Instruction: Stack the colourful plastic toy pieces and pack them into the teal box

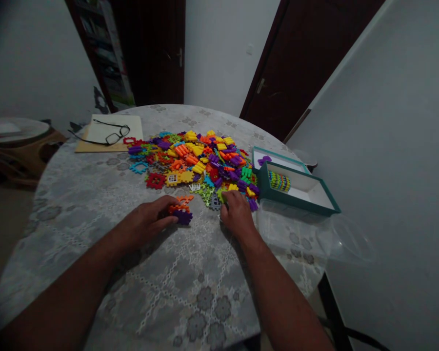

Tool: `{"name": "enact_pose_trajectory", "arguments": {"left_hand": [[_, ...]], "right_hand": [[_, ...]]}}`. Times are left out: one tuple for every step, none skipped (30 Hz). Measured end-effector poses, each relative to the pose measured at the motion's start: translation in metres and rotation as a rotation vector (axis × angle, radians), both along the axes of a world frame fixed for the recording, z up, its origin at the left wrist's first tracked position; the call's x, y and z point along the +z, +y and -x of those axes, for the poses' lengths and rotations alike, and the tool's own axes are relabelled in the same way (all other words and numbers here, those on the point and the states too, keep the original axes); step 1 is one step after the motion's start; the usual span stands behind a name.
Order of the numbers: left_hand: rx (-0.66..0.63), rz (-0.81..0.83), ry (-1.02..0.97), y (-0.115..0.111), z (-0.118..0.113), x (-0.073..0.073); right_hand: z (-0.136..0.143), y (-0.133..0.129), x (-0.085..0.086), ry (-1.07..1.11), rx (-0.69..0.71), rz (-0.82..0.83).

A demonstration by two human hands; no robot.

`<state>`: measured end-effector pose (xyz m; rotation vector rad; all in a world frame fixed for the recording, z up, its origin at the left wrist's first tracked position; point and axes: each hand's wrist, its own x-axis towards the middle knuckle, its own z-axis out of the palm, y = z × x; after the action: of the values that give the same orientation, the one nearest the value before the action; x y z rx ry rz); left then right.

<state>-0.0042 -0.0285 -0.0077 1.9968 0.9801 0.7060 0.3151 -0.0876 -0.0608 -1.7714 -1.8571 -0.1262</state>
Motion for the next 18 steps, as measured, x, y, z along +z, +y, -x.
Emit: {"name": "enact_pose_trajectory", "arguments": {"left_hand": [[0.015, -0.005, 0.006, 0.000, 0.000, -0.001], [0.021, -0.012, 0.019, 0.000, 0.000, -0.002], [0.014, -0.020, 0.035, -0.001, 0.000, -0.003], [-0.007, -0.025, 0.053, -0.001, 0.000, -0.003], [-0.032, -0.028, 0.068, -0.001, 0.000, -0.003], [-0.057, -0.031, 0.077, -0.001, 0.000, -0.003], [-0.075, -0.033, 0.081, -0.002, 0.000, -0.002], [-0.084, -0.037, 0.082, -0.002, -0.001, -0.001], [-0.083, -0.042, 0.081, -0.002, -0.001, 0.000], [-0.076, -0.046, 0.081, -0.002, -0.001, 0.001], [-0.070, -0.048, 0.083, -0.002, -0.001, 0.001], [-0.064, -0.048, 0.086, -0.002, -0.001, 0.001], [-0.060, -0.047, 0.087, -0.002, 0.000, 0.000], [-0.053, -0.045, 0.084, -0.002, 0.000, -0.001], [-0.045, -0.042, 0.076, -0.001, 0.001, -0.002], [-0.036, -0.041, 0.064, -0.001, 0.001, -0.003], [-0.029, -0.042, 0.048, -0.001, 0.002, -0.004], [-0.025, -0.044, 0.033, -0.001, 0.001, -0.005]], "right_hand": [[0.001, 0.001, -0.001, 0.007, 0.004, -0.006], [0.001, 0.002, -0.001, 0.013, 0.008, -0.016], [0.001, 0.003, -0.002, 0.018, 0.013, -0.029], [0.001, 0.004, -0.002, 0.022, 0.017, -0.043], [0.000, 0.006, -0.002, 0.026, 0.020, -0.061], [0.000, 0.007, -0.002, 0.032, 0.020, -0.082], [-0.001, 0.008, -0.001, 0.040, 0.013, -0.104], [-0.002, 0.009, 0.001, 0.050, -0.001, -0.129], [-0.002, 0.009, 0.003, 0.060, -0.021, -0.155], [-0.003, 0.009, 0.006, 0.072, -0.044, -0.181], [-0.002, 0.008, 0.009, 0.085, -0.068, -0.209], [-0.002, 0.007, 0.013, 0.098, -0.088, -0.239], [0.000, 0.005, 0.016, 0.113, -0.101, -0.267], [0.002, 0.003, 0.020, 0.130, -0.107, -0.293], [0.006, 0.000, 0.023, 0.146, -0.104, -0.309], [0.010, -0.003, 0.026, 0.161, -0.093, -0.313], [0.015, -0.006, 0.028, 0.176, -0.078, -0.305], [0.021, -0.009, 0.029, 0.191, -0.058, -0.286]]}}
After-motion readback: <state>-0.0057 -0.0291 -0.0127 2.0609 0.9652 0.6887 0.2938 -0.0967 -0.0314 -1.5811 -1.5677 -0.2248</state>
